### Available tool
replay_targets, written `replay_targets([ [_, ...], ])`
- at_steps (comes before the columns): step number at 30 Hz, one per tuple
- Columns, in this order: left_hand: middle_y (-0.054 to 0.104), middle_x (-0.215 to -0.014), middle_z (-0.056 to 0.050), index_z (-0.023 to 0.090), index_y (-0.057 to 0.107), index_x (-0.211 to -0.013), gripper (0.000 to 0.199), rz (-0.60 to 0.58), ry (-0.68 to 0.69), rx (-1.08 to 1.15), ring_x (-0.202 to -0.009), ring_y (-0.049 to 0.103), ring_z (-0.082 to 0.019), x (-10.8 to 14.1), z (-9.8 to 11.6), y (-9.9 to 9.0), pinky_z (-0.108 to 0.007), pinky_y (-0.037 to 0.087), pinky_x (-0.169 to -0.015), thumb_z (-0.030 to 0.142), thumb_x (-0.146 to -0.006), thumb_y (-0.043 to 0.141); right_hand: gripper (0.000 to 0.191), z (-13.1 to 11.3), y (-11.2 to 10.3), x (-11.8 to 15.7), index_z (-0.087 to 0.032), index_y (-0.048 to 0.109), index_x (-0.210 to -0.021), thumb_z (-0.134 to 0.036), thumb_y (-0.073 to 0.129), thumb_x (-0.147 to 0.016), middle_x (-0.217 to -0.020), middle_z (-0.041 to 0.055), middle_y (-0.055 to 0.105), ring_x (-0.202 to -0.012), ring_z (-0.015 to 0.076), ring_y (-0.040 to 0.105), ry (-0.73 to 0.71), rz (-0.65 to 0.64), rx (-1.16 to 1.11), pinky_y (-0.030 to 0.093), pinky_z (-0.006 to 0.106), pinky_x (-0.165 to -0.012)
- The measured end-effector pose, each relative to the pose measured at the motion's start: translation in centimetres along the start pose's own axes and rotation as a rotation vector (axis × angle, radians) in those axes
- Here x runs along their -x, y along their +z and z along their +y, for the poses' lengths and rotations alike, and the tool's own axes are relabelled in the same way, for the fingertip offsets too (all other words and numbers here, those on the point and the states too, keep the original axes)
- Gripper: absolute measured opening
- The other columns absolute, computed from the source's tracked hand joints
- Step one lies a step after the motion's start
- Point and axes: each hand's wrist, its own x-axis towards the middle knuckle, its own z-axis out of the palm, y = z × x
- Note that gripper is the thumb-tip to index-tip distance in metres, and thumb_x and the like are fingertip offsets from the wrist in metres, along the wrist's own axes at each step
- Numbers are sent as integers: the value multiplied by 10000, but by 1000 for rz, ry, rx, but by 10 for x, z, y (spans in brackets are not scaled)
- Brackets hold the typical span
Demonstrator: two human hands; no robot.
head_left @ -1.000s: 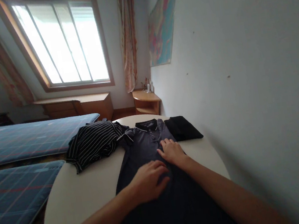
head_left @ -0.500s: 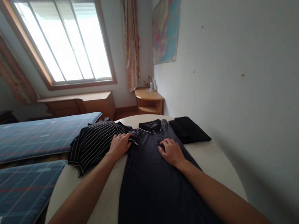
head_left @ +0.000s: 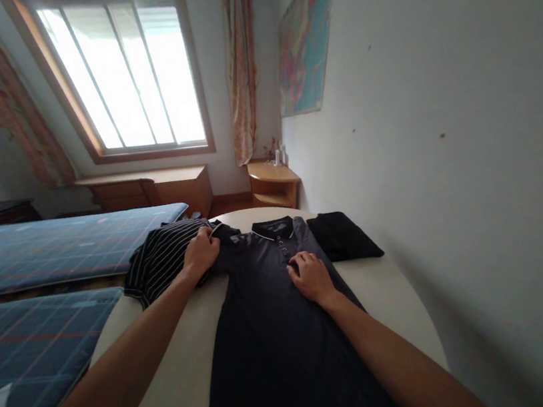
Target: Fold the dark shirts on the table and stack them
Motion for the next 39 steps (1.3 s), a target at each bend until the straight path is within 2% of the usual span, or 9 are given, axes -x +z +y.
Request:
replay_targets([
  [7, 727, -1077, -143, 129, 597, -1186, 338, 80, -155, 224, -983, 697, -253, -1, -31, -4, -307, 502, -824, 329, -961, 441, 296, -3, 0, 0, -202, 637, -1153, -352, 499, -939, -1200, 116, 614, -1111, 266, 528, -13, -43, 105, 389, 371, -939],
  [10, 743, -1007, -121, 114, 538, -1284, 448, 23, -194, 298, -833, 720, -220, -3, -39, 2, -278, 520, -716, 357, -908, 563, 328, -8, -5, -7, -176, 625, -1169, -355, 501, -924, -1187, 148, 609, -1099, 293, 534, -21, -102, 201, 396, 400, -910],
  [13, 750, -969, -98, 121, 454, -1395, 645, -67, -197, 333, -757, 719, -206, -5, -41, 6, -265, 520, -668, 285, -812, 676, 348, -17, -8, -20, -147, 625, -1155, -364, 518, -905, -1168, 178, 616, -1092, 314, 546, 5, -154, 261, 398, 420, -902],
  [16, 741, -1017, -101, 166, 406, -1455, 773, -118, -171, 309, -873, 716, -244, -1, -36, 7, -301, 518, -764, 232, -751, 718, 354, -26, -5, -37, -140, 619, -1163, -364, 522, -906, -1179, 187, 618, -1109, 314, 549, 23, -166, 253, 401, 423, -912],
  [19, 709, -1123, -120, 189, 348, -1493, 808, -118, -143, 254, -1017, 684, -284, 10, -27, 8, -351, 494, -869, 261, -772, 706, 342, -33, 4, -56, -159, 616, -1175, -357, 534, -908, -1211, 172, 613, -1123, 302, 546, -21, -150, 211, 408, 418, -924],
  [23, 678, -1153, -123, 204, 307, -1507, 754, -35, -82, 173, -1061, 658, -312, 30, -19, 16, -399, 492, -889, 281, -837, 643, 322, -39, 20, -85, -185, 611, -1213, -305, 531, -926, -1244, 130, 626, -1134, 269, 554, -148, -128, 126, 421, 379, -942],
  [27, 656, -1159, -102, 249, 324, -1501, 689, 33, 4, 160, -1006, 667, -286, 45, -20, 26, -387, 506, -856, 171, -856, 555, 315, -46, 36, -120, -175, 607, -1249, -237, 481, -967, -1261, 106, 645, -1170, 224, 560, -284, -138, 66, 380, 331, -1027],
  [31, 641, -1182, -92, 233, 315, -1500, 724, 67, 28, 218, -993, 660, -268, 53, -23, 30, -376, 507, -857, 152, -828, 572, 311, -56, 50, -152, -177, 635, -1229, -236, 434, -999, -1245, 108, 663, -1176, 212, 570, -325, -173, 57, 376, 304, -1028],
  [39, 617, -900, -17, 180, 466, -1330, 535, 60, -7, 342, -808, 637, -208, 57, -22, 34, -335, 491, -788, 221, -815, 603, 240, -73, 71, -181, -255, 683, -1151, -269, 564, -943, -1150, 70, 705, -1109, 226, 610, -380, -258, 91, 379, 337, -991],
])
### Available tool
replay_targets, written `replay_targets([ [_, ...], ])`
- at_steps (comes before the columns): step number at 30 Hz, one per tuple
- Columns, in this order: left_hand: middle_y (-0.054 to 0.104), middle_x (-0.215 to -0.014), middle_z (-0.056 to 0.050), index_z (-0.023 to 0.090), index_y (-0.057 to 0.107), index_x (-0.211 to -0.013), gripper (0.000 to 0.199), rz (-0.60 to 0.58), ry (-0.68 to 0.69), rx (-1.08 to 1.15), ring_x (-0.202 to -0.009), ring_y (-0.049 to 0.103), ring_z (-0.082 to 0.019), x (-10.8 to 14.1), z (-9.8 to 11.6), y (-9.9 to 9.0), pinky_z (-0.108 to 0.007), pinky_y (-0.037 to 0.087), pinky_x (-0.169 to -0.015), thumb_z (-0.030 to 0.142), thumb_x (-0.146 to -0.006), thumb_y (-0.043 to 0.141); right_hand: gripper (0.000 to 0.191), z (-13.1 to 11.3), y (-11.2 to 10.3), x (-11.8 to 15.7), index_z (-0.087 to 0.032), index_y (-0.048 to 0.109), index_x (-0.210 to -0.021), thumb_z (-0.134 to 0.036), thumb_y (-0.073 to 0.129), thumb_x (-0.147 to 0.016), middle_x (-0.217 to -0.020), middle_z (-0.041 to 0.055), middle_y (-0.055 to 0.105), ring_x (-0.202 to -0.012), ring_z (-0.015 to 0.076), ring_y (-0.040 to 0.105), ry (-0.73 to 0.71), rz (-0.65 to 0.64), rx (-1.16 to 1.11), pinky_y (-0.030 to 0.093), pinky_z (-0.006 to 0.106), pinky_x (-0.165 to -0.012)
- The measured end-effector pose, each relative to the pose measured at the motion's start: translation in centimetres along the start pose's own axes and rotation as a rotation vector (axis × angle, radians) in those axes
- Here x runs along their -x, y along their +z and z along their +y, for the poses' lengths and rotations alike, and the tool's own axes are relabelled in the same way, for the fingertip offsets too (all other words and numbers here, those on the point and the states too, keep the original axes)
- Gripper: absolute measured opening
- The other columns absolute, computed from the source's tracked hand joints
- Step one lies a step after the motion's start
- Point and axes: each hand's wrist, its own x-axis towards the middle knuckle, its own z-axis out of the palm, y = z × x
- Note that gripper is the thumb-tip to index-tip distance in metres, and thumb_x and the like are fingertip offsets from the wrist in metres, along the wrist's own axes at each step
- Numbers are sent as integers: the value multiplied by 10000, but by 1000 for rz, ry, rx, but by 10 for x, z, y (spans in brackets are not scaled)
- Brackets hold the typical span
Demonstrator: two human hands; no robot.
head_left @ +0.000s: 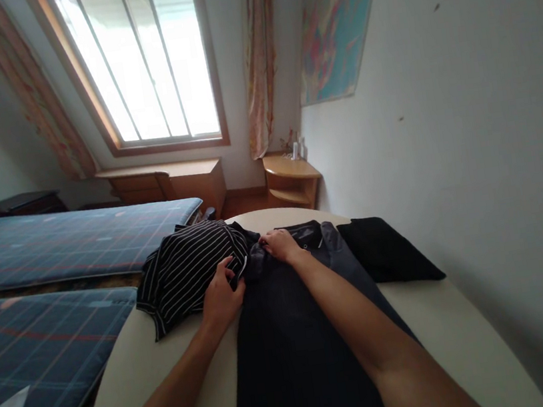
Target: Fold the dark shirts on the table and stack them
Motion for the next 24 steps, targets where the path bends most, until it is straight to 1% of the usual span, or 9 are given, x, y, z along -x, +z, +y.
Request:
replay_targets([
  [3, 592, -872, -4, 184, 486, -1292, 502, 25, 6, 87, -793, 620, -188, -1, 0, -1, -320, 490, -795, 189, -800, 584, 210, -3, 2, -3, -241, 690, -1105, -269, 556, -945, -1152, 88, 698, -1123, 233, 601, 3, -8, 15, 361, 356, -996],
  [7, 612, -972, -17, 219, 499, -1269, 498, 128, 22, 186, -801, 603, -168, -2, 2, -7, -312, 500, -822, 182, -781, 591, 231, -1, -1, -5, -219, 670, -1106, -286, 487, -982, -1137, 105, 702, -1101, 229, 608, 62, 11, 4, 360, 362, -981],
  [10, 632, -1114, -47, 218, 499, -1279, 528, 166, -47, 265, -714, 580, -135, -5, 0, -11, -286, 512, -735, 203, -765, 623, 312, 2, -4, -7, -199, 618, -1211, -292, 388, -1021, -1117, 120, 706, -1066, 228, 622, 131, 30, -19, 380, 371, -957],
  [12, 640, -1153, -66, 203, 506, -1284, 564, 135, -110, 312, -681, 573, -122, -7, -4, -11, -276, 509, -690, 216, -742, 659, 326, 4, -5, -8, -204, 614, -1230, -278, 374, -1022, -1145, 108, 701, -1070, 213, 623, 130, 18, -42, 399, 342, -937],
  [14, 661, -1098, -71, 180, 519, -1269, 586, 67, -163, 359, -676, 583, -127, -9, -9, -10, -276, 506, -670, 236, -714, 696, 299, 4, -5, -8, -238, 635, -1217, -253, 443, -989, -1209, 73, 685, -1108, 193, 612, 89, -16, -66, 414, 299, -919],
  [16, 675, -980, -57, 155, 529, -1241, 591, 15, -195, 414, -691, 600, -143, -10, -13, -9, -279, 502, -664, 264, -693, 722, 310, 4, -3, -8, -271, 650, -1212, -224, 530, -931, -1249, 41, 673, -1144, 186, 599, 47, -53, -80, 422, 276, -915],
  [19, 648, -838, -11, 148, 550, -1188, 574, 3, -204, 461, -696, 611, -154, -11, -13, -10, -273, 494, -655, 280, -662, 738, 317, 3, -4, -9, -271, 676, -1180, -206, 583, -884, -1191, 39, 699, -1126, 202, 611, 32, -78, -85, 428, 287, -926],
  [21, 632, -811, 4, 158, 591, -1082, 476, 14, -189, 448, -692, 610, -150, -10, -9, -13, -269, 492, -656, 250, -638, 737, 272, 2, -6, -11, -255, 695, -1132, -213, 572, -893, -1159, 51, 704, -1100, 208, 621, 48, -64, -84, 431, 296, -929],
  [24, 636, -778, 6, 183, 606, -839, 216, 15, -121, 380, -718, 613, -155, -9, 0, -20, -274, 496, -693, 229, -658, 713, 270, 2, -9, -13, -223, 680, -1145, -232, 505, -941, -1229, 88, 658, -1110, 213, 610, 103, 2, -82, 426, 315, -953],
])
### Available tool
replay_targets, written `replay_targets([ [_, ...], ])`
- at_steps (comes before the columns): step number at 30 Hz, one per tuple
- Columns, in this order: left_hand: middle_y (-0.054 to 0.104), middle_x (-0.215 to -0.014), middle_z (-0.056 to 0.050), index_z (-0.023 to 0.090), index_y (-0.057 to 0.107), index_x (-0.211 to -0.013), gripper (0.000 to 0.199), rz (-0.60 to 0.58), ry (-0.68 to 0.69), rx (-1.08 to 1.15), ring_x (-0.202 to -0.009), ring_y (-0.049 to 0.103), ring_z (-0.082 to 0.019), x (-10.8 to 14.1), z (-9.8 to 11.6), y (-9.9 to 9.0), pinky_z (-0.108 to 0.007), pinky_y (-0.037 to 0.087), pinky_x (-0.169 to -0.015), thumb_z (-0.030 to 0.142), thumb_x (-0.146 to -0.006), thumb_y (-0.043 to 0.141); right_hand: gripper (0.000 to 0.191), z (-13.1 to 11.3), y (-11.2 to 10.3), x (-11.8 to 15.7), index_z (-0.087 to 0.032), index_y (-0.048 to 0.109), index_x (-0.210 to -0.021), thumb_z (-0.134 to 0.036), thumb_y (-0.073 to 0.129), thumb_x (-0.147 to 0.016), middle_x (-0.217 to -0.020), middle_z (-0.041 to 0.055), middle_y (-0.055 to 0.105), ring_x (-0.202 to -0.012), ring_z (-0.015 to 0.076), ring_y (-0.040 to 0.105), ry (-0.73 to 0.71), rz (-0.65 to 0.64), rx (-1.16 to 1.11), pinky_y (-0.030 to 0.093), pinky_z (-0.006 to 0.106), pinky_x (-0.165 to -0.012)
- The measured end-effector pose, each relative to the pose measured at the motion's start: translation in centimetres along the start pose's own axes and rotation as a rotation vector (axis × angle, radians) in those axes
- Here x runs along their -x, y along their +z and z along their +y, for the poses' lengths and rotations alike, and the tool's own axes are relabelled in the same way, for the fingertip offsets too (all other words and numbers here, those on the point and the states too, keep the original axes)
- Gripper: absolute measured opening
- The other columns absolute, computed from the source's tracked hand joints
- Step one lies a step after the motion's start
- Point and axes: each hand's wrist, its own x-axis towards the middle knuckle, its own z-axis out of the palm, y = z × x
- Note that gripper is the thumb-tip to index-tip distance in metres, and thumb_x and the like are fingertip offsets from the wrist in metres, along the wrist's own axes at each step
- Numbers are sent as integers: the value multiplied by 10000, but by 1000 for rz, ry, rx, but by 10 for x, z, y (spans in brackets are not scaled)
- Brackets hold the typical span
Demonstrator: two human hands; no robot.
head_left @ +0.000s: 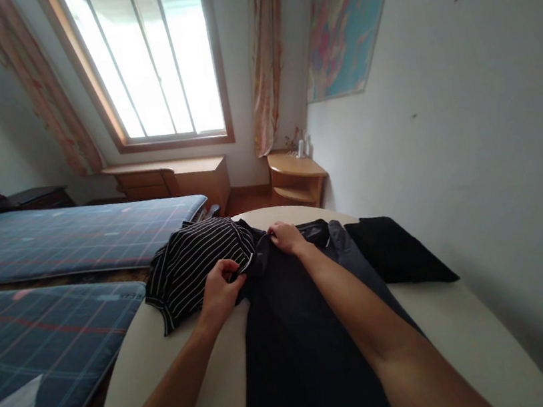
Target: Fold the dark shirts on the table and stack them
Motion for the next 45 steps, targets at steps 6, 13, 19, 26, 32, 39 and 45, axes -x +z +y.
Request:
replay_targets([
  [6, 685, -820, -1, 213, 627, -814, 118, -9, 131, -71, -778, 633, -177, 6, 16, -3, -299, 498, -771, 291, -754, 691, 268, -8, 0, 1, -199, 660, -1155, -243, 490, -952, -1133, 92, 696, -1051, 201, 630, 117, 110, -78, 444, 295, -906],
  [13, 728, -862, -18, 207, 640, -807, 78, -4, 118, -45, -846, 672, -195, 5, 20, -4, -310, 517, -834, 244, -762, 693, 557, -27, -25, 4, -169, 750, -932, -622, 427, -955, -834, 54, 737, -764, 163, 645, -47, -203, -487, 453, 245, -693],
  [19, 717, -1012, -42, 209, 610, -923, 145, -13, 181, -33, -963, 664, -207, 4, 10, -4, -347, 508, -899, 228, -790, 666, 293, -40, -46, 7, -154, 766, -893, -431, 689, -831, -664, -18, 654, -619, 114, 543, -256, -355, -567, 389, 223, -591],
  [26, 559, -1261, -71, 224, 496, -965, 259, 90, 217, -268, -987, 622, -202, 8, 1, -1, -349, 505, -882, 194, -769, 662, 288, -55, -56, 3, -155, 734, -985, -405, 657, -866, -888, 17, 713, -640, 92, 555, -403, -60, -810, 440, 221, -632],
  [32, 664, -886, -30, 240, 555, -990, 109, 27, 183, -465, -817, 660, -235, 10, 8, -7, -336, 486, -779, 208, -890, 529, 190, -64, -52, 2, -158, 715, -950, -320, 652, -871, -936, 34, 725, -801, 124, 627, -462, 54, -920, 496, 248, -764],
  [39, 593, -1315, -125, 194, 502, -1347, 477, 78, 174, -503, -1143, 619, -287, 11, 9, -5, -370, 495, -928, 120, -879, 445, 321, -58, -42, -4, -173, 671, -1107, -74, 556, -824, -1092, 51, 720, -969, 141, 678, -423, -4, -1029, 517, 277, -864],
  [45, 500, -1427, -130, 213, 360, -1509, 665, 32, 98, -605, -1061, 660, -283, 17, 14, -3, -329, 532, -820, 125, -861, 479, 266, -25, -23, -2, -174, 747, -1011, -73, 542, -874, -1002, 66, 761, -907, 159, 696, -58, 50, -489, 502, 254, -844],
])
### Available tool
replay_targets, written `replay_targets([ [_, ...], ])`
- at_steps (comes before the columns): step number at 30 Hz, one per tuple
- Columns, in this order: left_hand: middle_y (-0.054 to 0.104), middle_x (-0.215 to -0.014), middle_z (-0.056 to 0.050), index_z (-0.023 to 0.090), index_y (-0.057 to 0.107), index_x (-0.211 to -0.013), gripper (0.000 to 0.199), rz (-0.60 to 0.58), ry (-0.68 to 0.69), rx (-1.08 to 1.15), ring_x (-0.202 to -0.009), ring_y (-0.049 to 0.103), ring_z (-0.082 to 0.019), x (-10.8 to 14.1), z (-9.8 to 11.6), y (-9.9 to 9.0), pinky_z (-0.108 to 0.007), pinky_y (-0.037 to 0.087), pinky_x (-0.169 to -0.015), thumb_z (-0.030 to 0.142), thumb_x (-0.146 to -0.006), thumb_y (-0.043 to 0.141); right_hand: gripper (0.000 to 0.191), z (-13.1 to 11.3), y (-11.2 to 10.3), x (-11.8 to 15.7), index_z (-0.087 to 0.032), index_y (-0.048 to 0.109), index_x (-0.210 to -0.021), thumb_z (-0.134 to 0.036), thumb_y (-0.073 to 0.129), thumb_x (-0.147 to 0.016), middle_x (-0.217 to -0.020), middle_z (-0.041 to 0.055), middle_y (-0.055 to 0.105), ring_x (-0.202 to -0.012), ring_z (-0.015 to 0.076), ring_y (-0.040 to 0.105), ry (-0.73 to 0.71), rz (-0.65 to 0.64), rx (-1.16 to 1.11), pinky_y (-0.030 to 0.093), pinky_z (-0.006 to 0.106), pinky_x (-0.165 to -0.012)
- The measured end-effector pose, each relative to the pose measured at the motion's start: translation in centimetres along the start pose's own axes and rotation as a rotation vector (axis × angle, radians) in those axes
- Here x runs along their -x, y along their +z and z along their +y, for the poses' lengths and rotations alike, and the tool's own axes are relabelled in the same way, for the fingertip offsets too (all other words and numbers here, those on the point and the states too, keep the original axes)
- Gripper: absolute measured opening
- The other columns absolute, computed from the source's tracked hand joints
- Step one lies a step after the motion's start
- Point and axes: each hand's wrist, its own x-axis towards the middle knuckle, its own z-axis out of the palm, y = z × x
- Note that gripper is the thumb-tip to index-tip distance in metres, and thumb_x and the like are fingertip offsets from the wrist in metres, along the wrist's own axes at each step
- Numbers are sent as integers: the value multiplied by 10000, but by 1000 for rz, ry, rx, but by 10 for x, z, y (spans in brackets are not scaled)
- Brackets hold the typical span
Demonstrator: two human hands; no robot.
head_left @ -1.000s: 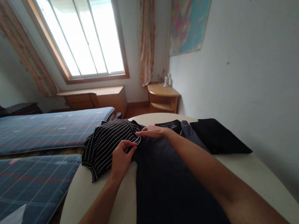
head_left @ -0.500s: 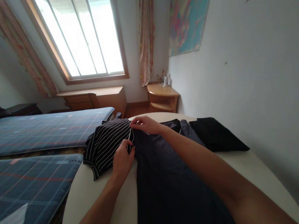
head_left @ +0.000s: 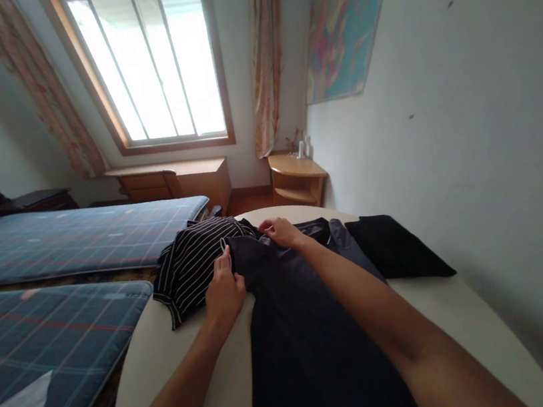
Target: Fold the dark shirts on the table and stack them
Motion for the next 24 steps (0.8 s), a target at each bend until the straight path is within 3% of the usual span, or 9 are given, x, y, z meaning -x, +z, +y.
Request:
replay_targets([
  [5, 496, -1427, -102, 277, 493, -1434, 578, -69, -12, -107, -910, 699, -247, 1, 2, -2, -322, 538, -728, 137, -872, 488, 267, 26, 12, 7, -225, 740, -1106, -137, 590, -903, -1043, 48, 747, -897, 147, 684, 15, -66, 175, 487, 233, -846],
  [11, 567, -1333, -102, 194, 526, -1328, 418, 117, 75, -65, -1152, 607, -274, -4, -5, -2, -357, 535, -889, 212, -911, 544, 201, 37, 22, 6, -236, 756, -1064, -204, 652, -895, -1067, 55, 708, -916, 155, 661, -85, -90, 248, 469, 238, -853],
  [19, 620, -1201, -119, 178, 610, -1257, 354, 240, 208, -205, -1109, 566, -305, -12, -22, 3, -426, 480, -940, 261, -914, 591, 184, 35, 28, 12, -221, 730, -1065, -227, 605, -931, -1128, 67, 682, -978, 181, 658, -120, -89, 321, 454, 253, -874],
  [24, 634, -1248, -96, 239, 645, -1267, 355, 223, 299, -190, -1147, 529, -312, -16, -27, 7, -460, 435, -962, 255, -919, 579, 194, 34, 32, 14, -213, 701, -1093, -211, 598, -929, -1164, 77, 667, -1025, 197, 647, -112, -104, 390, 444, 263, -911],
])
